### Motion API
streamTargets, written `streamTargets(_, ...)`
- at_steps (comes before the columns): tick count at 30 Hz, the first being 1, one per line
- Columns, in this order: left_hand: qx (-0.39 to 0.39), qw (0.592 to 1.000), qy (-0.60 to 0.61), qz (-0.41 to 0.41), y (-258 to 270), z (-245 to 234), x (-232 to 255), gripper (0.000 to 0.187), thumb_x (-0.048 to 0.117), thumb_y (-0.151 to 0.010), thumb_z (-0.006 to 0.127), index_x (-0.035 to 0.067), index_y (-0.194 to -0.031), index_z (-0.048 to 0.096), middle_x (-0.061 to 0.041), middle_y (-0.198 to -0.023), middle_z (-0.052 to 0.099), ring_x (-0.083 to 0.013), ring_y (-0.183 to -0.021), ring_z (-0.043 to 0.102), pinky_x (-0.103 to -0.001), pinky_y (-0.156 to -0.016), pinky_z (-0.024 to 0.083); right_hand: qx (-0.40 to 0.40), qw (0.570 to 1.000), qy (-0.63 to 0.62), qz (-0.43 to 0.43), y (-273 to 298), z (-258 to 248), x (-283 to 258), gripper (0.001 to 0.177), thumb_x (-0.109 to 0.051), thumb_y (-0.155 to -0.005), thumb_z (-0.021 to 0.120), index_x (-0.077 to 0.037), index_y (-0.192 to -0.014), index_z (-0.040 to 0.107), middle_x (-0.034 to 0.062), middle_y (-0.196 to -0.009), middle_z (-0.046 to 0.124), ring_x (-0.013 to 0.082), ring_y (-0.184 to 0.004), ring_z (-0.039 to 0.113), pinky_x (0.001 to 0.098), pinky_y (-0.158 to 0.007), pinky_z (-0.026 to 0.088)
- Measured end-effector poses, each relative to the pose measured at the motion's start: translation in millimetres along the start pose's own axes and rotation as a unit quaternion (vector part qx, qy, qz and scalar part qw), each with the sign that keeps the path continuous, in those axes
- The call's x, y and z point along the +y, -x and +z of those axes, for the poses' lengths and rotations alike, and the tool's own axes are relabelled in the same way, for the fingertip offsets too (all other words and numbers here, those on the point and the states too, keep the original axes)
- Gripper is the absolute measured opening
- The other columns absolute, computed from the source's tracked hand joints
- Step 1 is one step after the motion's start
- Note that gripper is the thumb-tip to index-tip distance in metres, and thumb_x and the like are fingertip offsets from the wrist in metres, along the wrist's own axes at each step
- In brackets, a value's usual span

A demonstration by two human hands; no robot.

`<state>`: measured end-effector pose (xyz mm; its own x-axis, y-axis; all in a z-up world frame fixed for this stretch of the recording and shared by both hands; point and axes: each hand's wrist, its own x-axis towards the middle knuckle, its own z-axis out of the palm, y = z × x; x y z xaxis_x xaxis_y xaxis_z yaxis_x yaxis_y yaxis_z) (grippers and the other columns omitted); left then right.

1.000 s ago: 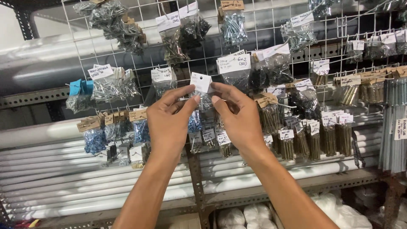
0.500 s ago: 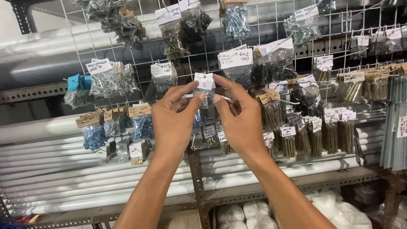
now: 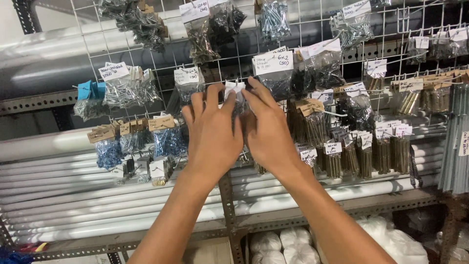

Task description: Organizing small bags of hardware by hanging them on a wire display rack.

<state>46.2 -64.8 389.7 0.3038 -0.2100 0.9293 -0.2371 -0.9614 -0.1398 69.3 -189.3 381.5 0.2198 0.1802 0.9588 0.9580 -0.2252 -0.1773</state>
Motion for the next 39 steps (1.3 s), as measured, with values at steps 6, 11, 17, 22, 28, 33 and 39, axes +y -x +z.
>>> streamTargets(6, -0.083, 0.982, -0.165, 0.043, -12.1, 21.8, -22.1, 0.054, 0.008, -0.074, 0.075, 0.006, -0.127, 0.07, -0.011, -0.141, 0.056, -0.0395, -0.134, 0.037, -0.068, -0.114, 0.011, -0.017, 0.913, 0.393, -0.108, -13.5, 10.0, 44.5, 0.05, -0.001, -0.077, 0.073, -0.002, -0.127, 0.07, 0.0152, -0.142, 0.058, 0.0354, -0.139, 0.041, 0.0534, -0.122, 0.021)
streamTargets(11, -0.133, 0.944, -0.296, 0.06, -24.6, 42.5, -29.8, 0.051, 0.017, -0.084, 0.066, 0.01, -0.134, 0.067, -0.004, -0.144, 0.064, -0.0358, -0.141, 0.04, -0.072, -0.122, -0.001, -0.083, 0.861, 0.499, -0.053, -28.8, 24.4, 61.0, 0.045, -0.005, -0.092, 0.055, -0.012, -0.135, 0.067, 0.0062, -0.145, 0.061, 0.0377, -0.147, 0.037, 0.0728, -0.122, -0.004)
streamTargets(17, -0.13, 0.925, -0.352, 0.063, -29.2, 64.9, -41.3, 0.046, 0.016, -0.092, 0.057, 0.013, -0.138, 0.066, 0.002, -0.144, 0.066, -0.0307, -0.143, 0.042, -0.069, -0.124, -0.007, -0.134, 0.827, 0.545, -0.023, -38.9, 33.1, 74.5, 0.049, -0.007, -0.097, 0.046, -0.016, -0.142, 0.062, 0.0012, -0.149, 0.06, 0.0365, -0.152, 0.03, 0.0759, -0.12, -0.013)
streamTargets(22, -0.126, 0.95, -0.278, 0.065, -19.7, 45.7, -37.4, 0.055, 0.017, -0.087, 0.06, 0.01, -0.141, 0.062, -0.005, -0.145, 0.064, -0.035, -0.141, 0.042, -0.072, -0.123, 0.0, -0.091, 0.85, 0.516, -0.047, -25.1, 30.7, 68.9, 0.047, -0.008, -0.095, 0.051, -0.014, -0.14, 0.063, 0.0044, -0.147, 0.061, 0.0365, -0.151, 0.033, 0.076, -0.121, -0.008)
streamTargets(28, -0.105, 0.972, -0.202, 0.053, 10.2, 20.6, -37.9, 0.052, 0.027, -0.097, 0.053, 0.007, -0.144, 0.058, -0.011, -0.154, 0.053, -0.0364, -0.142, 0.039, -0.07, -0.122, 0.008, -0.04, 0.918, 0.391, -0.055, -4.1, 30.4, 47.5, 0.045, -0.01, -0.093, 0.059, -0.008, -0.137, 0.064, 0.0108, -0.144, 0.06, 0.0387, -0.148, 0.035, 0.0746, -0.12, -0.004)
streamTargets(33, -0.089, 0.988, -0.117, 0.049, 40.1, -8.2, -48.9, 0.055, 0.029, -0.099, 0.056, 0.011, -0.152, 0.052, -0.019, -0.156, 0.047, -0.0439, -0.14, 0.04, -0.066, -0.113, 0.023, -0.007, 0.966, 0.254, -0.045, 12.0, 23.8, 34.7, 0.041, -0.023, -0.097, 0.06, -0.007, -0.135, 0.065, 0.0156, -0.137, 0.063, 0.0403, -0.142, 0.044, 0.0733, -0.119, 0.009)
streamTargets(39, -0.038, 0.994, -0.098, 0.044, 92.1, -49.6, -70.0, 0.063, 0.035, -0.095, 0.061, 0.012, -0.152, 0.048, -0.012, -0.156, 0.046, -0.0355, -0.142, 0.041, -0.054, -0.111, 0.037, 0.029, 0.988, 0.145, -0.044, 44.5, 22.0, 11.9, 0.038, -0.012, -0.092, 0.063, -0.002, -0.128, 0.064, 0.0128, -0.138, 0.063, 0.0335, -0.14, 0.045, 0.0584, -0.122, 0.026)
